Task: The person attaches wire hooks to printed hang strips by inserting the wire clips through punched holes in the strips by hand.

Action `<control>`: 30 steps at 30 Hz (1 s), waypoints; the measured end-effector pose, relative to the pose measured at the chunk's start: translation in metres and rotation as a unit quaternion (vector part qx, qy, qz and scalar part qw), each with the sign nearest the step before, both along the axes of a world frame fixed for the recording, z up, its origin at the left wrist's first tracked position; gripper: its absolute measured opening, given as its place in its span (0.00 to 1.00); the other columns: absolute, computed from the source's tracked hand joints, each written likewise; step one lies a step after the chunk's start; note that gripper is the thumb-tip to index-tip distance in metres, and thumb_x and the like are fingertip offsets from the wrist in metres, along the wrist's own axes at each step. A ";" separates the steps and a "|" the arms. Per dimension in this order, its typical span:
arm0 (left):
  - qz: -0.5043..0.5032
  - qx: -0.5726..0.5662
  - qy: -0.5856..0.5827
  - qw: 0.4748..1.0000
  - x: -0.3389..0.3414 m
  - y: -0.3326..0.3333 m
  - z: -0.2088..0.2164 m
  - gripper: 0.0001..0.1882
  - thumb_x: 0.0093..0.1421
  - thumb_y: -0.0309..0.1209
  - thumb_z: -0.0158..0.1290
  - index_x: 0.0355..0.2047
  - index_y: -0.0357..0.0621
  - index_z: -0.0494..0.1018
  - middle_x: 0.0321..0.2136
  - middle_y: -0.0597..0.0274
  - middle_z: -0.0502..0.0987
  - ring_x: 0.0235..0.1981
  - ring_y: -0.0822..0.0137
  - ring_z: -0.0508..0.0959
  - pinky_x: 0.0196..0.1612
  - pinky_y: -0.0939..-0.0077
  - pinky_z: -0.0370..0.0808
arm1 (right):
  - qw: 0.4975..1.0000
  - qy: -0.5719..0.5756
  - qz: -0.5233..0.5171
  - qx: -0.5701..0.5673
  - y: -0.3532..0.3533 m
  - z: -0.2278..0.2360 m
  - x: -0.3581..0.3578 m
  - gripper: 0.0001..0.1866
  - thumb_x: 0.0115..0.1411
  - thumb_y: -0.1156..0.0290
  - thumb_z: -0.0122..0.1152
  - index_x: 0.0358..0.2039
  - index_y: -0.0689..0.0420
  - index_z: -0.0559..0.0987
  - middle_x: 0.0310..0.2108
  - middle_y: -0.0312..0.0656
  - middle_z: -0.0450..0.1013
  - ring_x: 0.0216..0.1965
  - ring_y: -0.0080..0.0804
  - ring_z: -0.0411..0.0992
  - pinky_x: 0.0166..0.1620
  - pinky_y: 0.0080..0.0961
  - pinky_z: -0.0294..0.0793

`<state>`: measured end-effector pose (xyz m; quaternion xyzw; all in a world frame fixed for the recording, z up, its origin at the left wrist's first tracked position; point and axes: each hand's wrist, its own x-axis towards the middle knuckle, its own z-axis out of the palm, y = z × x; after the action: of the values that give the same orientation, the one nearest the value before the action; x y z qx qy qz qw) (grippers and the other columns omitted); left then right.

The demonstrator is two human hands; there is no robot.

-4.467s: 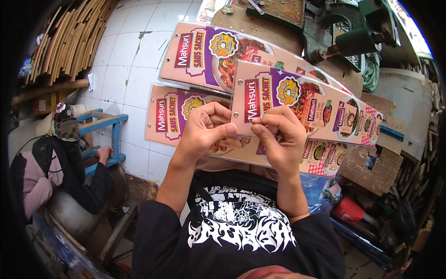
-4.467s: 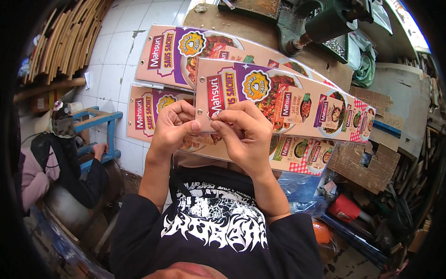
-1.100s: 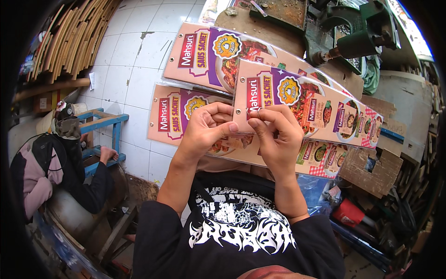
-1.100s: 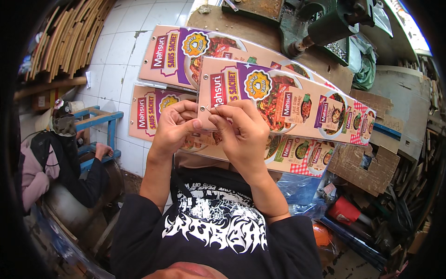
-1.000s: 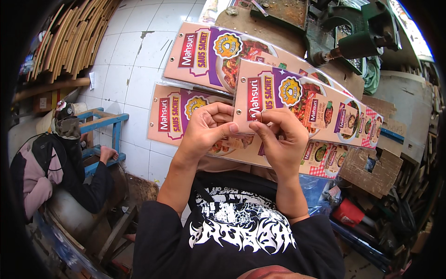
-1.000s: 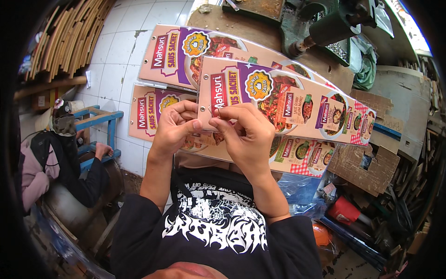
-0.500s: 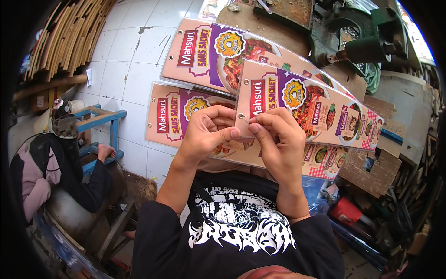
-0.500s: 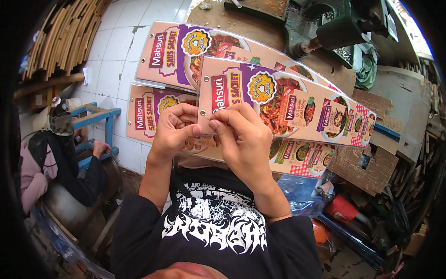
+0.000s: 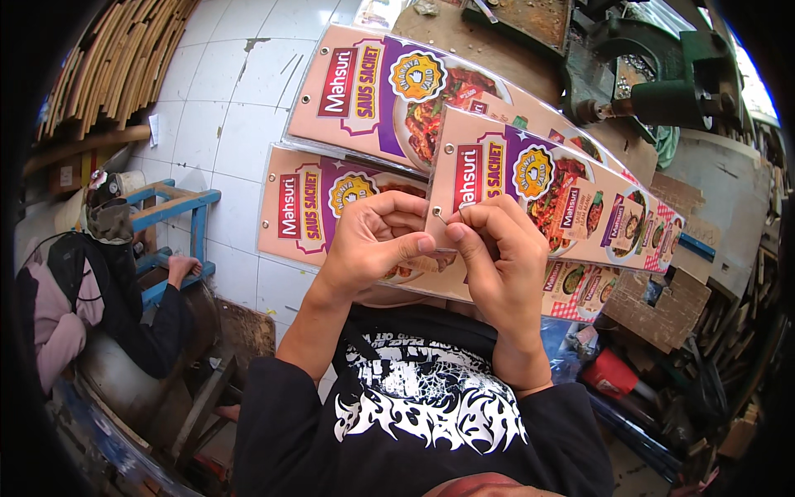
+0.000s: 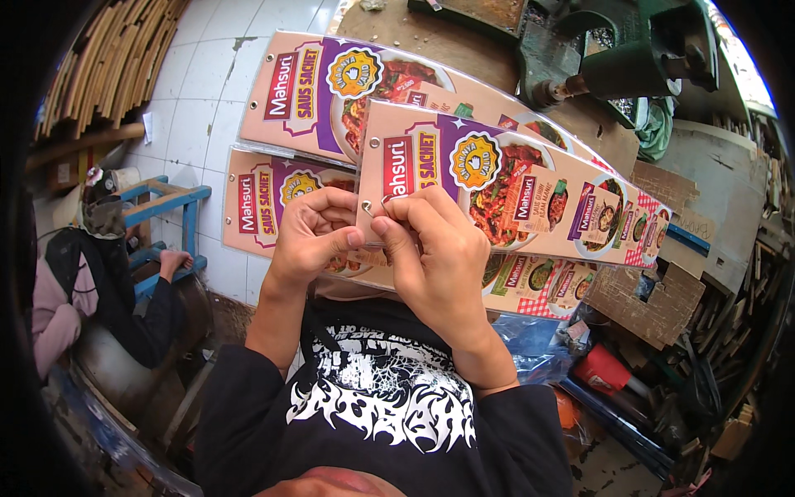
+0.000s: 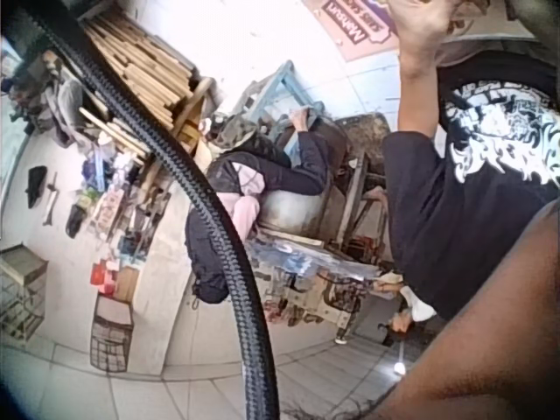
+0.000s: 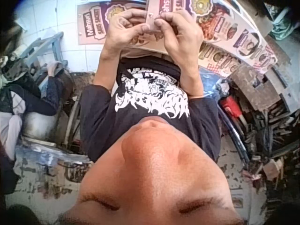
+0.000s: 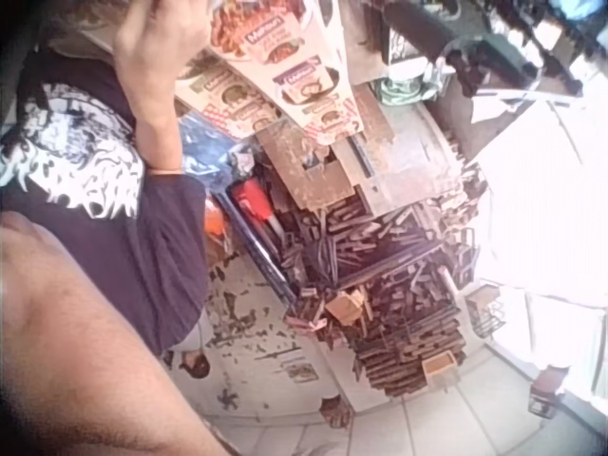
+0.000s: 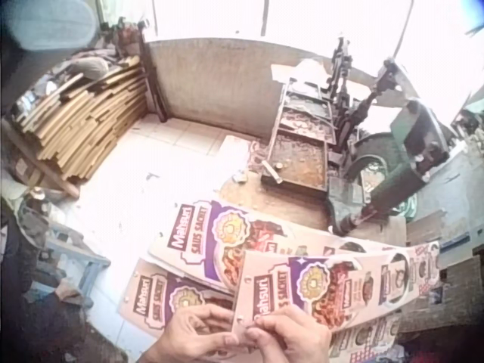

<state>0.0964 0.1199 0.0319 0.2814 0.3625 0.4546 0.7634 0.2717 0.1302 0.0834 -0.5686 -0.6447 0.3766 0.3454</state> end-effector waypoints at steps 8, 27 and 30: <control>-0.002 0.030 -0.006 1.000 -0.001 -0.002 -0.008 0.20 0.57 0.19 0.60 0.49 0.26 0.69 0.42 0.47 0.79 0.43 0.63 0.82 0.47 0.70 0.81 | 0.997 -0.064 0.012 0.046 0.000 -0.003 -0.005 0.02 0.53 0.76 0.66 0.28 0.56 0.80 0.25 0.39 0.72 0.23 0.39 0.74 0.26 0.32 0.70; 0.013 0.022 0.006 1.000 0.003 -0.001 -0.003 0.26 0.56 0.19 0.59 0.54 0.25 0.66 0.41 0.49 0.80 0.41 0.69 0.81 0.46 0.78 0.78 | 0.989 -0.074 -0.042 0.122 -0.007 -0.015 -0.011 0.05 0.49 0.77 0.68 0.28 0.55 0.81 0.25 0.37 0.71 0.21 0.34 0.73 0.24 0.30 0.70; 0.016 0.026 0.011 0.999 0.003 -0.003 -0.004 0.26 0.56 0.19 0.58 0.55 0.25 0.66 0.42 0.49 0.80 0.42 0.68 0.81 0.47 0.78 0.78 | 0.994 -0.062 -0.040 0.074 -0.004 -0.009 -0.010 0.05 0.49 0.76 0.69 0.27 0.55 0.81 0.24 0.38 0.72 0.22 0.34 0.74 0.26 0.30 0.70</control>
<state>0.0991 0.1173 0.0281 0.3004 0.3633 0.4734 0.7441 0.2615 0.1264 0.0744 -0.5890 -0.6679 0.2774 0.3607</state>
